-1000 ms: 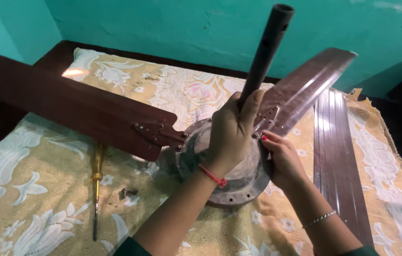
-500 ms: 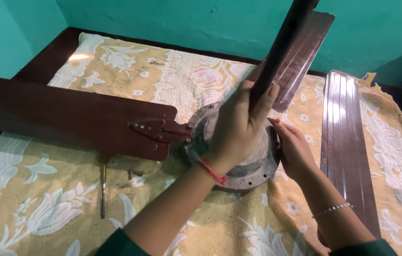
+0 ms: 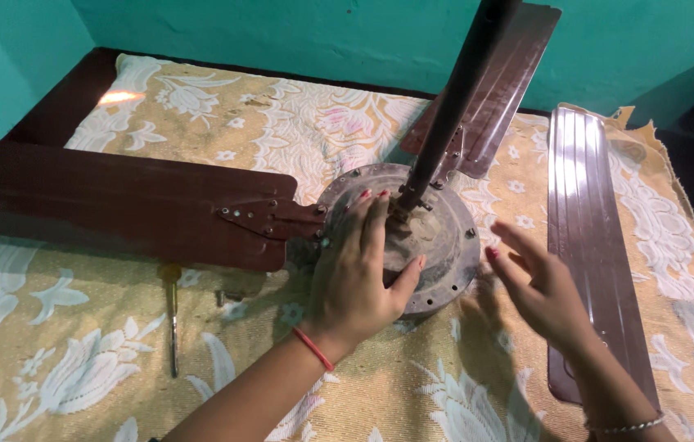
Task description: The person attaches fan blades to a ceiling fan motor housing using a screwdriver. They position each blade, insert screws, and tighten them to secure the blades to the central hub.
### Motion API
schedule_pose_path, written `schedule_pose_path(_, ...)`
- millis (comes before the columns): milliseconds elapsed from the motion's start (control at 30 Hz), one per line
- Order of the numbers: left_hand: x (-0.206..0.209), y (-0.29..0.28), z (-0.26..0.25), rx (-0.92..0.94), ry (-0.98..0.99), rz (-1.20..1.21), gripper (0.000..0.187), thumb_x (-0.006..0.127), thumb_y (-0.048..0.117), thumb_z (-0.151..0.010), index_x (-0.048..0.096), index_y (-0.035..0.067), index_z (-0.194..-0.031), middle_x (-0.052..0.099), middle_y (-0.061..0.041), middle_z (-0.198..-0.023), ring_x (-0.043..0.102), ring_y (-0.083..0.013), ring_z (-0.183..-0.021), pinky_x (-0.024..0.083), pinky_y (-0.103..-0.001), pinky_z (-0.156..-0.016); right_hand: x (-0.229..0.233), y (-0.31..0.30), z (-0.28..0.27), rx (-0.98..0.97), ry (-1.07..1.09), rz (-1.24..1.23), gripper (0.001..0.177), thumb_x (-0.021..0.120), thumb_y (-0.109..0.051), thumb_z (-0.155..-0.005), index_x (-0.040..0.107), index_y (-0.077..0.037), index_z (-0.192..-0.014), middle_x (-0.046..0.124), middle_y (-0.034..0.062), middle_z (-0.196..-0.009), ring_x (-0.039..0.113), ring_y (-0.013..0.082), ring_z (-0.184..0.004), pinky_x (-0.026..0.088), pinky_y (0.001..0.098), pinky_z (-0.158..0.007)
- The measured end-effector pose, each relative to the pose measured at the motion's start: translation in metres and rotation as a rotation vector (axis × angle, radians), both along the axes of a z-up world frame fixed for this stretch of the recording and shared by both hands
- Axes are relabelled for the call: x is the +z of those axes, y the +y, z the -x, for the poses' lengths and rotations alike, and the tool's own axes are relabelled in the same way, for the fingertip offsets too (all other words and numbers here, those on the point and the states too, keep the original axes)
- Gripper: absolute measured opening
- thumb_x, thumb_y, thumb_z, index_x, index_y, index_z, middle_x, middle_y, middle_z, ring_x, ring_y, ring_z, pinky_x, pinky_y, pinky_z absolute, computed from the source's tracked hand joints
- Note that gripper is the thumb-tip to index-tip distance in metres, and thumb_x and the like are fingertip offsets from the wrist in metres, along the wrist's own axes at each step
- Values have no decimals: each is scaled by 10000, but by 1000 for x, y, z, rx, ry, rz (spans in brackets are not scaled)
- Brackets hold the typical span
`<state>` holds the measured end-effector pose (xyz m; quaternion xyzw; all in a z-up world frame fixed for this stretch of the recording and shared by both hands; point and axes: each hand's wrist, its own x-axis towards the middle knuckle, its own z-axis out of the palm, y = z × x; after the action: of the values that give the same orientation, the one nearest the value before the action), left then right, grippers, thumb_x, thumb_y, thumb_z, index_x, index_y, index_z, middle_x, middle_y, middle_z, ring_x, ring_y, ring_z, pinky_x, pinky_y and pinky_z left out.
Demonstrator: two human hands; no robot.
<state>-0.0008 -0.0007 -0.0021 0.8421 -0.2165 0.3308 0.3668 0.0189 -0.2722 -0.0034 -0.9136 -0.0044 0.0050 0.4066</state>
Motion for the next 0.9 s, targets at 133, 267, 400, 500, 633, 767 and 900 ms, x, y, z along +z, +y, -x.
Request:
schedule_pose_path(133,-2,5,-5,-7,57,13,787,715,315,-932,371,-75,-1522,550,-296,-1441,534,-422,-1362,307,-536,-1216,-17,20,12,160,-152,-273,618,612,-190,-959,443,-43,-1534,541,153,-1512,596,257,-1337,475,386,-1128)
schedule_pose_path(267,1,14,-21,-23,59,28,588,676,235,-976,481,32,-1493,646,-206,-1386,599,-372,-1320,285,-569,-1194,-24,36,20,100,-51,-610,694,609,-148,-958,346,-40,-1592,479,167,-1442,621,229,-1254,500,350,-1063)
schedule_pose_path(400,-4,12,-23,-50,155,139,457,625,167,-988,574,137,-1441,768,-99,-1169,728,-273,-1079,384,-519,-1196,-18,36,16,52,-7,-695,695,633,-136,-928,374,-15,-1562,471,135,-1518,647,246,-1196,530,348,-1030)
schedule_pose_path(500,-5,7,-23,-4,151,198,424,662,166,-995,634,159,-1418,765,-103,-1092,740,-280,-1015,460,-488,-1162,-14,34,12,-2,48,-729,689,658,-138,-905,414,-13,-1536,533,122,-1532,634,232,-1219,519,344,-1044)
schedule_pose_path(633,3,8,-25,-49,77,212,377,685,151,-972,649,100,-1344,750,-128,-1188,729,-316,-1074,466,-496,-1105,-16,36,12,-8,-14,-703,614,652,-156,-932,473,19,-1492,583,153,-1483,620,208,-1267,523,348,-1061)
schedule_pose_path(767,23,17,-36,-242,-49,190,465,675,123,-935,563,-7,-1367,671,-230,-1312,669,-389,-1179,484,-469,-1054,-14,37,10,-37,113,-828,604,627,-186,-952,476,-8,-1509,636,163,-1403,635,220,-1203,527,355,-1013)
schedule_pose_path(900,36,5,-51,-343,326,337,247,638,173,-1050,686,59,-1263,786,-109,-986,783,-185,-863,600,-321,-758,-14,37,18,6,102,-813,646,667,-120,-924,470,-8,-1529,709,193,-1279,654,216,-1150,516,354,-1009)
